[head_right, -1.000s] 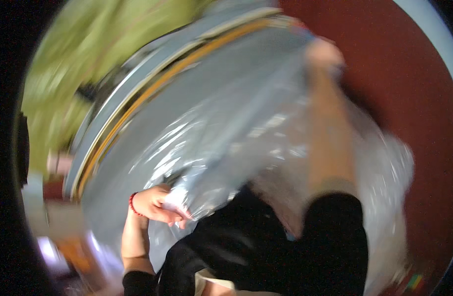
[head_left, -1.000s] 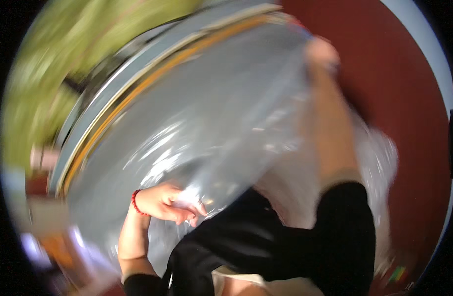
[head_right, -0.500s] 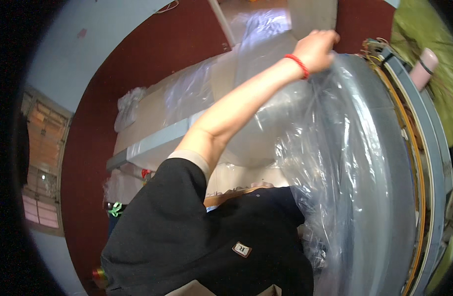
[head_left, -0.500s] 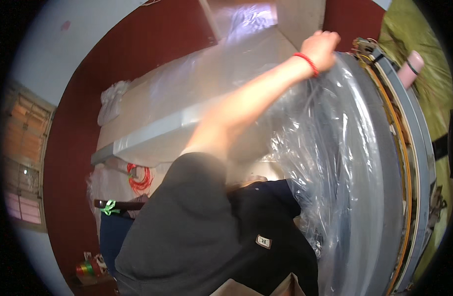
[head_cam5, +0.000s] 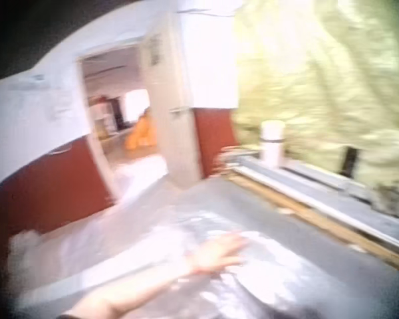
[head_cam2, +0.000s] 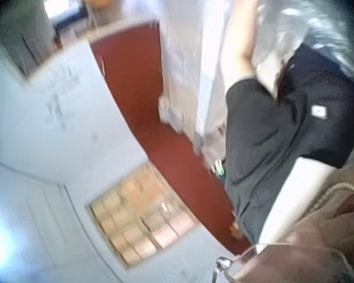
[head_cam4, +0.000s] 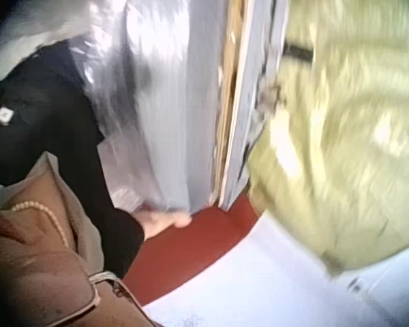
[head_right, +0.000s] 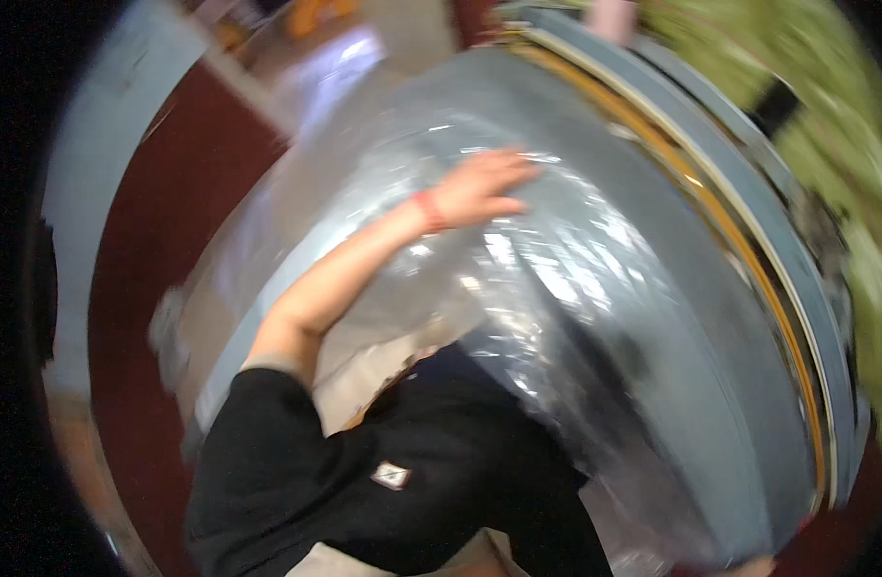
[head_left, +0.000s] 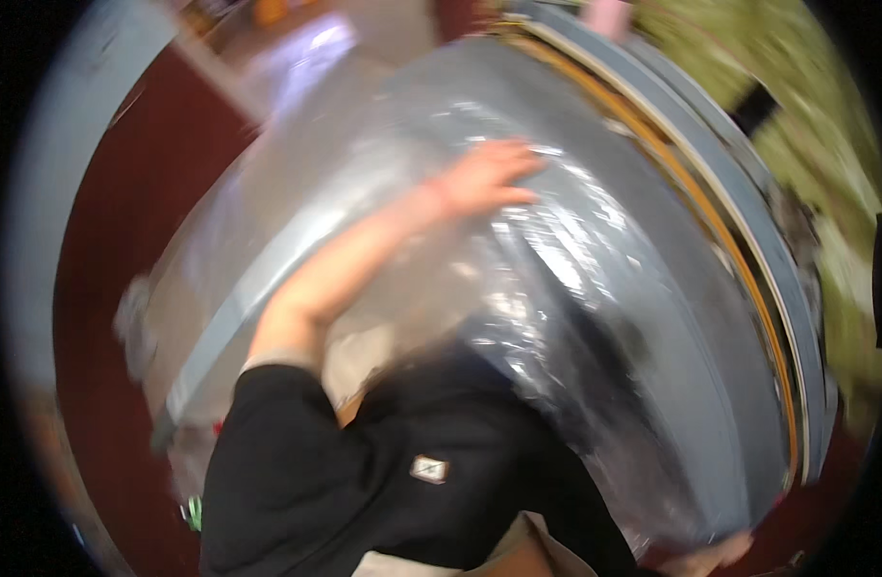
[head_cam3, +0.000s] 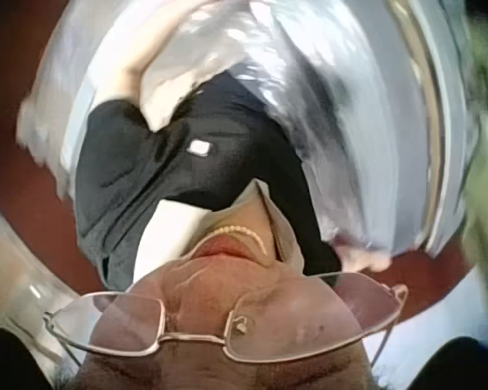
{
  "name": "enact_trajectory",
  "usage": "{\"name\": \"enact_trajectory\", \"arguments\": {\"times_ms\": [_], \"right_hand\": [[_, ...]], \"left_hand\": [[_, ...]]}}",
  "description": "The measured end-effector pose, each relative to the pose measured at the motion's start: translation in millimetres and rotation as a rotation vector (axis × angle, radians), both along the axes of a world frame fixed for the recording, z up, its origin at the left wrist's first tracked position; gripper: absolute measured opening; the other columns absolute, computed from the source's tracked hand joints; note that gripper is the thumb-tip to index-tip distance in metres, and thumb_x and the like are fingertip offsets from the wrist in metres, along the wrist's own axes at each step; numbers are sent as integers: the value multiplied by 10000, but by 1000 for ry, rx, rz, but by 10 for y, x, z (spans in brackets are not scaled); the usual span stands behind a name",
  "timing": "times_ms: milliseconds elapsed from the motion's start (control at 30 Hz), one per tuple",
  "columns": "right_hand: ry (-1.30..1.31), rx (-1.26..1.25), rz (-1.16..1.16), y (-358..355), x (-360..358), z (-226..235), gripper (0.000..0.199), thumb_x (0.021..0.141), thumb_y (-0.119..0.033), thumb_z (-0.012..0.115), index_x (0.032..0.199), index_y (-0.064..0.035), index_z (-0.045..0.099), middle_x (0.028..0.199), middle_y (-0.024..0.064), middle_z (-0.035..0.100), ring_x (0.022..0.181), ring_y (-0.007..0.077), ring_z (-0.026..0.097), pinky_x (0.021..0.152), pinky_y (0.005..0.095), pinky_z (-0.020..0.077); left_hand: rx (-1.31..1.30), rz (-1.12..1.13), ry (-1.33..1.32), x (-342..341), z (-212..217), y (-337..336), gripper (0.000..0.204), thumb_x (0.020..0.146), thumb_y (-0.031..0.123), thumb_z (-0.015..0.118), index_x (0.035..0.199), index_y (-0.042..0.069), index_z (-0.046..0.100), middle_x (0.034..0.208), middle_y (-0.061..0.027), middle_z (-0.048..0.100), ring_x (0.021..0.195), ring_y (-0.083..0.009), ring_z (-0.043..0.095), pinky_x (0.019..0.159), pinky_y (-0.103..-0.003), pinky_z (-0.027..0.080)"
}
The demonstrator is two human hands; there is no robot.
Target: Adjusting and smoothing a large plastic sheet over a curved metal machine component.
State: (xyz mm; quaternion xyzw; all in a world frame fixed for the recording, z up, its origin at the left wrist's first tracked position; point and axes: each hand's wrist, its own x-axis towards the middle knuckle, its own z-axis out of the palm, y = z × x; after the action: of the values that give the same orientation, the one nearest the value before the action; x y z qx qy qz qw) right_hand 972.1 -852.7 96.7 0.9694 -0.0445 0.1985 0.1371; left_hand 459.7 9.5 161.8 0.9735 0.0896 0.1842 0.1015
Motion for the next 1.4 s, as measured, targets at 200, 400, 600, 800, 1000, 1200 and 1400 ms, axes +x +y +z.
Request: {"name": "enact_trajectory", "arguments": {"times_ms": [200, 400, 600, 800, 1000, 1200, 1400], "right_hand": [[18, 276, -441, 502, -1068, 631, 407, 863, -374, 364, 1019, -33, 524, 1017, 183, 561, 907, 365, 550, 715, 483, 438], [-1, 327, -499, 436, -1040, 703, 410, 855, -380, 373, 1036, -40, 515, 1034, 174, 559, 924, 365, 542, 729, 476, 430], [4, 338, -477, 315, -990, 621, 414, 848, -379, 382, 1052, -45, 518, 1025, 171, 567, 926, 366, 540, 733, 467, 430], [-42, 389, -446, 166, -958, 548, 444, 840, -409, 404, 1012, -27, 551, 1017, 184, 568, 924, 364, 537, 736, 441, 429], [-224, 690, -327, -134, -1050, 495, 490, 811, -463, 469, 979, -19, 592, 963, 162, 599, 850, 309, 569, 725, 370, 433], [-446, 1220, -87, -662, -1143, 483, 420, 776, -382, 597, 953, -1, 599, 919, 71, 609, 792, 154, 553, 706, 289, 439], [-584, 1571, 51, -198, -1740, 983, 347, 774, -310, 628, 944, -9, 599, 892, 67, 595, 784, 154, 546, 713, 282, 445]], "left_hand": [[17, 77, -76, 190, 241, -40, 414, 782, 218, 570, 1130, 14, 483, 1208, -158, 449, 1152, -317, 386, 959, -382, 312], [86, -30, -36, 478, 257, -290, 382, 759, 199, 590, 1090, 24, 514, 1151, -119, 501, 1001, -304, 476, 848, -360, 402], [190, 87, 62, 456, 392, -351, 383, 760, 268, 575, 1077, 56, 542, 1156, -72, 507, 871, -280, 508, 747, -348, 449], [282, 123, 85, 487, 318, -260, 384, 792, 369, 512, 1099, 140, 551, 1185, -61, 486, 899, -273, 511, 756, -345, 458], [275, 158, 121, 578, 379, -304, 402, 787, 418, 499, 1085, 156, 565, 1209, -55, 464, 931, -258, 508, 749, -347, 462], [148, 264, 11, 794, 268, -304, 303, 754, 355, 571, 941, 125, 633, 1146, -51, 519, 951, -242, 509, 722, -350, 466], [231, 334, -169, 887, 323, -351, 247, 674, 251, 643, 864, 95, 622, 1043, -78, 553, 944, -278, 499, 766, -365, 432]]}}
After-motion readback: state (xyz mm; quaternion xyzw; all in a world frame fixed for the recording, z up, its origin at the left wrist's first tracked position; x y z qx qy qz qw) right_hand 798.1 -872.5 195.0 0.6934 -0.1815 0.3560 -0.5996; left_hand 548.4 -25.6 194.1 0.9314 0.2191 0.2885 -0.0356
